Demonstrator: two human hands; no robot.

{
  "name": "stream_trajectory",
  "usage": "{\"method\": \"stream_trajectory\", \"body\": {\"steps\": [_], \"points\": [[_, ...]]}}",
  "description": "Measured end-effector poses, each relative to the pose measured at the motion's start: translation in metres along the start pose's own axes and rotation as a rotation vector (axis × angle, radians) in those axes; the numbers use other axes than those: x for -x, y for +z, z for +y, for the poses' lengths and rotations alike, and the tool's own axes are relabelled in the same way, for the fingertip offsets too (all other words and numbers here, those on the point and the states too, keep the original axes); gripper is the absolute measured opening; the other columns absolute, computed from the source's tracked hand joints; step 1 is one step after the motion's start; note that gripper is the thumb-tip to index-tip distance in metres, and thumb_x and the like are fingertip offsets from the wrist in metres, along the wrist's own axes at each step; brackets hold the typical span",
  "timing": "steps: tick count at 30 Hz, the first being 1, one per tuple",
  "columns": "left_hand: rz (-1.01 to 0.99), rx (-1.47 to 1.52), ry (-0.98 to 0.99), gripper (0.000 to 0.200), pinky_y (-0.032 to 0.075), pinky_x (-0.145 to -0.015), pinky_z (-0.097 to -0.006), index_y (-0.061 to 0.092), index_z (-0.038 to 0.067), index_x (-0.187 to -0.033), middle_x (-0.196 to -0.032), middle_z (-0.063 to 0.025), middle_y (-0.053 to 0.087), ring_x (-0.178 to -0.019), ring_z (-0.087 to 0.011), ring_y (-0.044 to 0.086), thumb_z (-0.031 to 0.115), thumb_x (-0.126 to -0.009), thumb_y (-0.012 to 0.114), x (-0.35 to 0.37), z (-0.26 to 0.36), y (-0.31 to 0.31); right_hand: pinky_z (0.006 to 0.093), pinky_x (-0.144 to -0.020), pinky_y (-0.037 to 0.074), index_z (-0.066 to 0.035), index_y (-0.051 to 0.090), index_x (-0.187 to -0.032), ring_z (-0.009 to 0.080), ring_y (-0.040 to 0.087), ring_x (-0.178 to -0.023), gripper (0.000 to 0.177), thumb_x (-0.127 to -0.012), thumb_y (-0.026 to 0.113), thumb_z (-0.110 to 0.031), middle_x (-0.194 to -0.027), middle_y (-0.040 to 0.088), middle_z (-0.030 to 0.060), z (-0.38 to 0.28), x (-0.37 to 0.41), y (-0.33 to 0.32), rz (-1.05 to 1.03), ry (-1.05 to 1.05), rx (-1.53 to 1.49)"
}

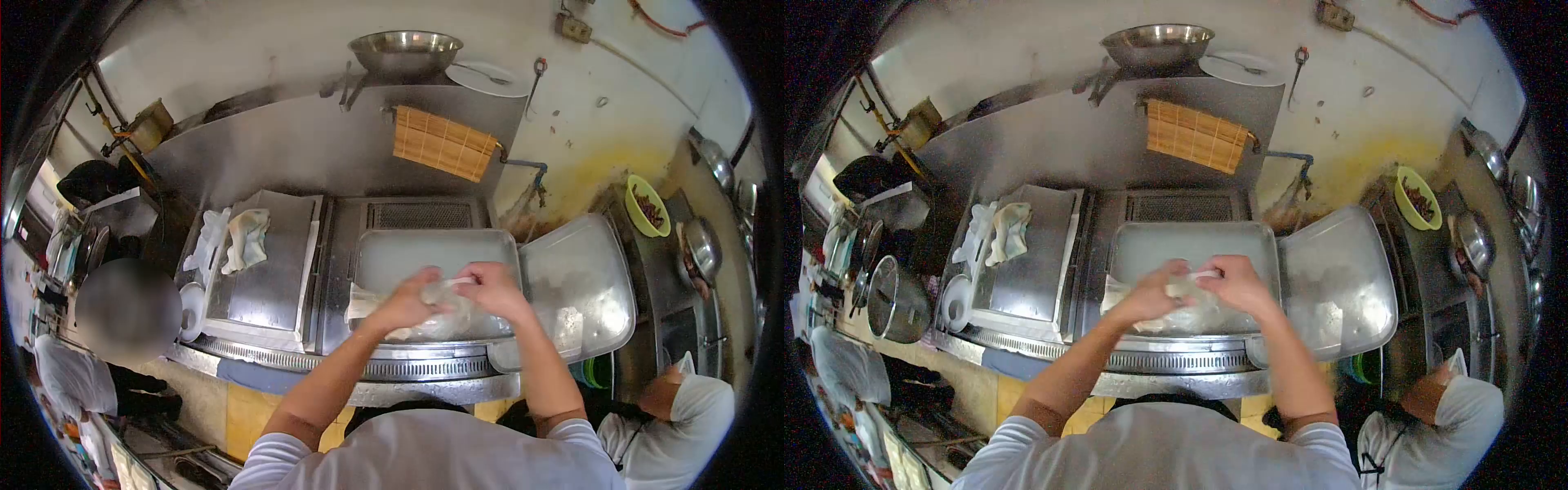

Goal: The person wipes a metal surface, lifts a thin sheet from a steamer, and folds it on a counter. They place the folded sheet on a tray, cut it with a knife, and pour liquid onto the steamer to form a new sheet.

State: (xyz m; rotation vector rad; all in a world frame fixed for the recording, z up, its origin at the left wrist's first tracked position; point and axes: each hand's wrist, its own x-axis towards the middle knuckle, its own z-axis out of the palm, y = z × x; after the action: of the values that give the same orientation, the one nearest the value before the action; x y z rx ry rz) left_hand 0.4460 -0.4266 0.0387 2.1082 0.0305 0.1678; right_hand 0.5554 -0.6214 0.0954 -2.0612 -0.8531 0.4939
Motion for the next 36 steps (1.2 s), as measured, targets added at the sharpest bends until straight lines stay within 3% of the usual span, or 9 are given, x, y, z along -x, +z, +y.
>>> {"method": "stream_trajectory", "body": {"steps": [9,13,15,20,25,27,30,32,36], "points": [[0.227,0.069,0.268,0.021,0.057,-0.088,-0.0371,0.074,0.003,-0.11,-0.103,-0.0199,0.075,-0.097,-0.0315,0.075,0.008,-0.09,0.07,-0.046,0.097,-0.026,0.0288,-0.095,0.052,0.0,0.062,-0.129,0.0135,0.063,-0.11,0.049,-0.082,0.059,0.011,-0.122,0.066,0.0081,-0.035,-0.013,-0.035,0.074,-0.277,-0.71],[0.431,-0.143,0.503,0.023,0.058,-0.082,-0.0335,0.076,0.003,-0.103,-0.103,-0.0175,0.076,-0.092,-0.029,0.075,0.0,-0.082,0.068,-0.053,0.094,-0.031,0.0353,-0.082,0.053,0.0,0.067,-0.117,0.0145,0.066,-0.091,0.034,-0.085,0.056,0.005,-0.102,0.071,0.0034,-0.033,-0.02,0.02,0.1,0.134,-0.517],[0.523,-0.123,0.507,0.023,0.059,-0.079,-0.0323,0.077,0.003,-0.1,-0.099,-0.0157,0.077,-0.087,-0.026,0.076,-0.002,-0.079,0.069,-0.045,0.089,-0.048,0.0352,-0.071,0.05,0.002,0.07,-0.109,0.0124,0.06,-0.079,0.027,-0.086,0.056,0.003,-0.085,0.069,0.0008,0.017,-0.023,0.052,0.126,-0.023,-0.389],[0.8,-0.099,0.075,0.02,0.06,-0.078,-0.0378,0.077,0.005,-0.098,-0.098,-0.016,0.076,-0.089,-0.0295,0.075,-0.002,-0.081,0.069,-0.005,0.021,-0.1,0.0447,-0.083,0.053,0.001,0.07,-0.106,0.0343,0.071,-0.09,0.026,-0.084,0.058,-0.006,-0.094,0.074,0.019,0.205,-0.011,0.073,0.141,0.081,0.341],[0.473,-0.206,0.119,0.025,0.059,-0.083,-0.0379,0.077,0.008,-0.101,-0.103,-0.0122,0.077,-0.093,-0.0299,0.074,-0.002,-0.08,0.066,0.018,-0.02,-0.02,0.0446,-0.086,0.055,0.001,0.07,-0.11,0.0358,0.071,-0.094,0.029,-0.085,0.058,-0.008,-0.1,0.073,0.0222,0.1,-0.006,0.068,0.218,-0.117,0.133],[0.418,-0.156,0.134,0.03,0.059,-0.085,-0.0374,0.077,0.008,-0.101,-0.106,-0.0116,0.076,-0.094,-0.0297,0.074,-0.003,-0.076,0.066,0.018,0.002,-0.006,0.0439,-0.086,0.055,0.002,0.07,-0.11,0.0362,0.07,-0.098,0.029,-0.086,0.056,-0.008,-0.105,0.072,0.0246,0.033,-0.018,0.08,0.096,-0.072,-0.369],[0.472,-0.104,0.199,0.021,0.059,-0.084,-0.0375,0.077,0.008,-0.101,-0.105,-0.0133,0.075,-0.093,-0.0315,0.073,0.003,-0.082,0.07,0.016,0.009,-0.029,0.0438,-0.087,0.055,0.003,0.071,-0.108,0.0376,0.069,-0.098,0.03,-0.087,0.053,-0.009,-0.108,0.072,0.0249,0.059,-0.019,0.115,-0.018,0.066,-0.156],[0.627,0.001,0.079,0.017,0.059,-0.083,-0.0374,0.076,0.008,-0.1,-0.102,-0.0138,0.075,-0.092,-0.0326,0.073,0.005,-0.084,0.071,0.027,-0.011,-0.067,0.0487,-0.087,0.054,0.003,0.071,-0.106,0.0385,0.069,-0.093,0.031,-0.088,0.053,-0.014,-0.103,0.072,0.0222,0.189,-0.024,0.128,0.051,-0.111,0.457],[0.578,-0.223,-0.262,0.011,0.059,-0.081,-0.0403,0.076,0.007,-0.095,-0.1,-0.0162,0.075,-0.089,-0.0359,0.073,0.014,-0.088,0.07,0.054,-0.093,-0.043,0.0518,-0.097,0.047,0.001,0.074,-0.1,0.0364,0.069,-0.095,0.03,-0.086,0.056,-0.019,-0.102,0.072,0.0198,0.179,0.023,0.088,0.206,0.121,0.852]]}}
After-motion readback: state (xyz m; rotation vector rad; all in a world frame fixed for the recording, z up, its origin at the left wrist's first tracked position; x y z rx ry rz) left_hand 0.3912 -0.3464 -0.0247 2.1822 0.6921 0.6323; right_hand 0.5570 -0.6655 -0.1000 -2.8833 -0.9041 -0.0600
